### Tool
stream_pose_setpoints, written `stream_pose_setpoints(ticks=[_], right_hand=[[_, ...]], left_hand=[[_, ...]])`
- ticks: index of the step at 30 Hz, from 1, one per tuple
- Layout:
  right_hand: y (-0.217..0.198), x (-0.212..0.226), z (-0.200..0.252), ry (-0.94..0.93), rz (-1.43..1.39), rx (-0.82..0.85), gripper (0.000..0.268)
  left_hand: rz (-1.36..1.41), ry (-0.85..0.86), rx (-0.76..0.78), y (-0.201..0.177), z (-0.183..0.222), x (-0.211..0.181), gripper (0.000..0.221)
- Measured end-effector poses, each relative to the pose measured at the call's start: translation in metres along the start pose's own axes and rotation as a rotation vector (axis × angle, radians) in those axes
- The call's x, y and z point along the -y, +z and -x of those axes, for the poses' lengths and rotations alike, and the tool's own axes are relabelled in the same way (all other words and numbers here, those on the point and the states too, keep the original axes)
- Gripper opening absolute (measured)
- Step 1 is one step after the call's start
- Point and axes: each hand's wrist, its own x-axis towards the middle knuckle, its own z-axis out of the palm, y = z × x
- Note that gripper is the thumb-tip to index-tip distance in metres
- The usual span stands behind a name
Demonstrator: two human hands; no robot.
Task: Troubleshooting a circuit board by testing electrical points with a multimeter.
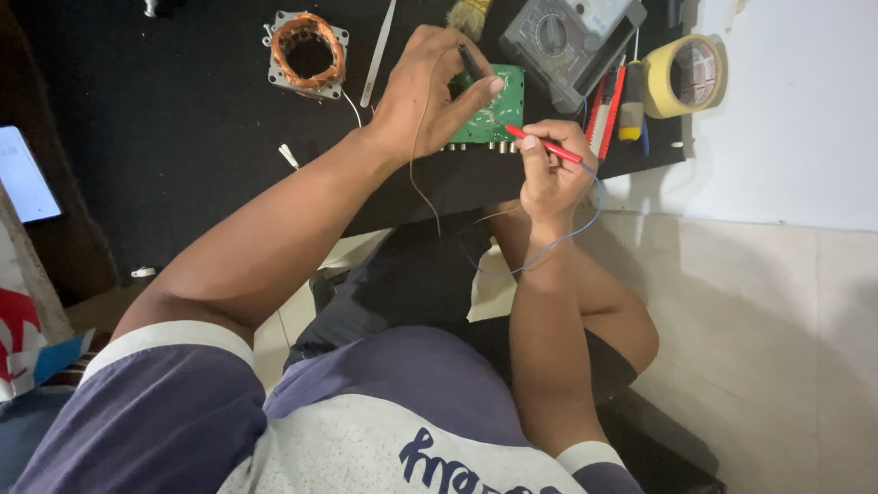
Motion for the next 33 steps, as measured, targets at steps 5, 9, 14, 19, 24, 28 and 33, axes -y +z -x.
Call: stream_pose_setpoints(ticks=[5,9,14,19,24,28,33], right_hand=[[0.0002,0.0034,-0.0002,-0.001,-0.009,-0.001,0.007],[-0.0003,0.0030,0.0001,-0.013,-0.012,0.005,0.007],[-0.0009,0.0013,0.0001,-0.013,0.000,-0.007,0.006],[-0.0006,0.0018,-0.0004,-0.010,-0.007,0.001,0.006],[0.0002,0.0039,-0.0003,-0.015,0.003,-0.003,0.006],[0.0002,0.0031,-0.0003,-0.015,-0.009,-0.003,0.006],[0.0008,0.0045,-0.0017,-0.036,0.012,0.004,0.005]], left_hand=[[-0.001,-0.005,-0.005,0.0018,-0.0006,-0.0001,0.011],[0.008,-0.006,-0.008,0.0003,-0.0007,-0.0024,0.010],[-0.020,-0.027,0.003,0.0018,-0.0017,-0.0010,0.011],[-0.024,-0.031,0.000,0.0025,-0.0009,0.0002,0.011],[-0.033,-0.005,0.002,0.0022,-0.0007,0.0008,0.013],[-0.029,-0.014,0.002,0.0022,-0.0003,0.0008,0.012],[-0.054,-0.009,-0.001,0.0027,0.0002,0.0011,0.015]])
